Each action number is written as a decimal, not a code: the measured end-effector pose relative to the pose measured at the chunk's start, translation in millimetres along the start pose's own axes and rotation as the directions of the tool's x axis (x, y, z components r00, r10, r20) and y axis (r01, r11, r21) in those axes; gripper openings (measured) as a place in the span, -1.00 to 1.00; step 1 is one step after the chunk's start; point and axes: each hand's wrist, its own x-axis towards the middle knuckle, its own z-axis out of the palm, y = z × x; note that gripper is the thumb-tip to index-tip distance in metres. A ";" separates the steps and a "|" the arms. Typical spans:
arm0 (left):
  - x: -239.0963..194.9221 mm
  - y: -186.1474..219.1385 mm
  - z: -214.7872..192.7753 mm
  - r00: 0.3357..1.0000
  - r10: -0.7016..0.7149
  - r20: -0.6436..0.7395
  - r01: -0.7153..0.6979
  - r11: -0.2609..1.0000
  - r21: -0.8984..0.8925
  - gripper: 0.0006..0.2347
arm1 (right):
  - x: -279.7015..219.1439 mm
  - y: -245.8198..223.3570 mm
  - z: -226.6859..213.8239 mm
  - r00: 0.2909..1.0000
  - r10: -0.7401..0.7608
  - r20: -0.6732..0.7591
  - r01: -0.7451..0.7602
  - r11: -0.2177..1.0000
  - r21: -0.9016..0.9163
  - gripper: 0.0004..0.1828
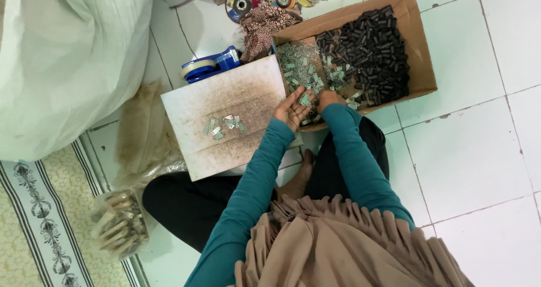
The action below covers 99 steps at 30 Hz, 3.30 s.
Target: The person sorts through small metal scrap pieces from a cardboard box, placing selected pieces into plastic bags and onto a white board.
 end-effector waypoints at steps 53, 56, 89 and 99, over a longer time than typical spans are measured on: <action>-67.5 30.2 -5.1 0.936 0.349 -0.045 -0.203 0.641 0.741 -0.58 | -125.0 -49.3 -67.3 0.931 0.022 -0.365 0.319 0.441 0.839 -0.76; 2.3 -15.1 -25.3 0.973 0.230 -0.006 -0.109 0.483 0.869 -0.58 | -92.2 -3.7 -58.8 0.939 0.138 -0.315 0.215 0.480 0.851 -0.76; -0.6 -28.0 25.1 0.918 0.391 -0.066 -0.285 0.767 0.575 -0.44 | 26.8 28.0 50.4 0.925 -0.264 -0.273 0.349 0.874 0.337 -0.75; -3.9 -27.1 33.7 0.910 0.405 -0.093 -0.294 0.784 0.546 -0.47 | -69.0 -31.0 -29.6 0.950 -0.310 0.029 0.308 0.949 0.074 -0.18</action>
